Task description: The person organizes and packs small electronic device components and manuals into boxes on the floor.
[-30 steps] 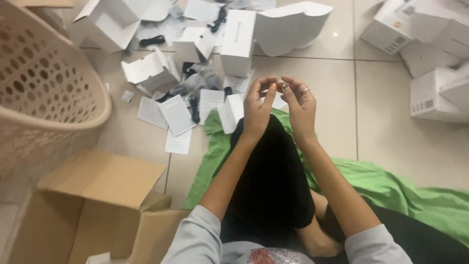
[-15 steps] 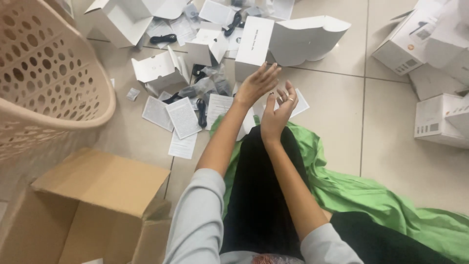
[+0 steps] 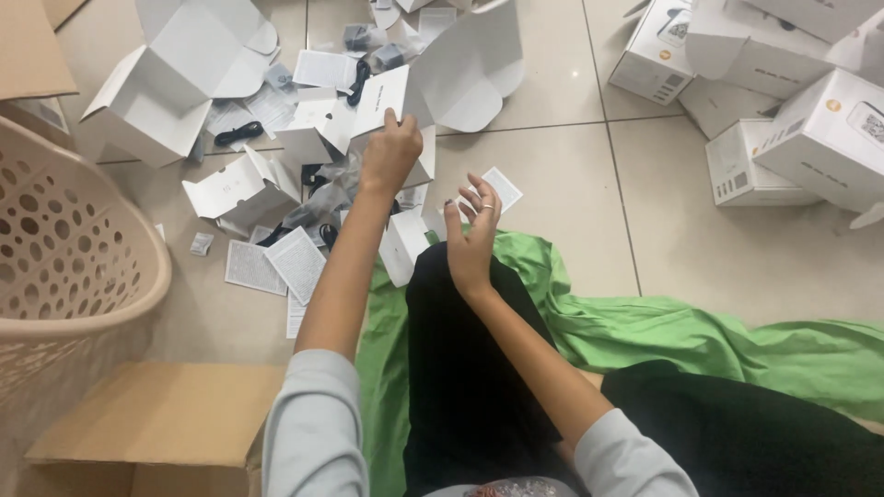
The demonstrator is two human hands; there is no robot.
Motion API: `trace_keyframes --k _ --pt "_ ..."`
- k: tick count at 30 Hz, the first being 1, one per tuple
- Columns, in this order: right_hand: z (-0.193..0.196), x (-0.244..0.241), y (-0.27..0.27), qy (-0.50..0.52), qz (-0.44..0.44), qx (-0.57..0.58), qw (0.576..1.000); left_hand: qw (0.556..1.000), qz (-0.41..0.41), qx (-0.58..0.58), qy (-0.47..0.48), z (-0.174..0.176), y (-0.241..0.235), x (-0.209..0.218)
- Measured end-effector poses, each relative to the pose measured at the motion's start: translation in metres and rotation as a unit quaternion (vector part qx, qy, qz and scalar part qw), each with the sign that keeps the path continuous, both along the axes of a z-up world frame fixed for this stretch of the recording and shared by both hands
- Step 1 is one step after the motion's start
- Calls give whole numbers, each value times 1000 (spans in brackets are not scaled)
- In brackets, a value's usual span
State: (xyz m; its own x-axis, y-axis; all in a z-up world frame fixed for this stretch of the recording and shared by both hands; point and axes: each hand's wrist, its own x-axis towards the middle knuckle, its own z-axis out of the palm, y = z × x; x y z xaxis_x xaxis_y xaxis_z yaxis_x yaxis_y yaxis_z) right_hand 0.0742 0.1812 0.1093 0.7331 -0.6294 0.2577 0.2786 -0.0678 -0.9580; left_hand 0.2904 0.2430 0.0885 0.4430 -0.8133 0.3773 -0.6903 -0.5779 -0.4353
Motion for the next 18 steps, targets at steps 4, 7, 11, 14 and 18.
trace_keyframes --k 4,7,11,14,18 --pt "18 -44 -47 70 -51 -111 990 985 -29 -132 111 53 -24 -56" --pt "22 -76 -97 82 -78 -331 937 915 -112 -315 224 91 -60 -115" --pt "21 -122 -168 114 -118 -482 861 796 -159 -375 448 96 -110 -199" --pt "27 -170 -205 127 -126 -524 833 762 -230 -387 465 82 -136 -252" --pt "13 -230 -234 186 -136 -579 782 724 -269 -388 503 52 -165 -300"
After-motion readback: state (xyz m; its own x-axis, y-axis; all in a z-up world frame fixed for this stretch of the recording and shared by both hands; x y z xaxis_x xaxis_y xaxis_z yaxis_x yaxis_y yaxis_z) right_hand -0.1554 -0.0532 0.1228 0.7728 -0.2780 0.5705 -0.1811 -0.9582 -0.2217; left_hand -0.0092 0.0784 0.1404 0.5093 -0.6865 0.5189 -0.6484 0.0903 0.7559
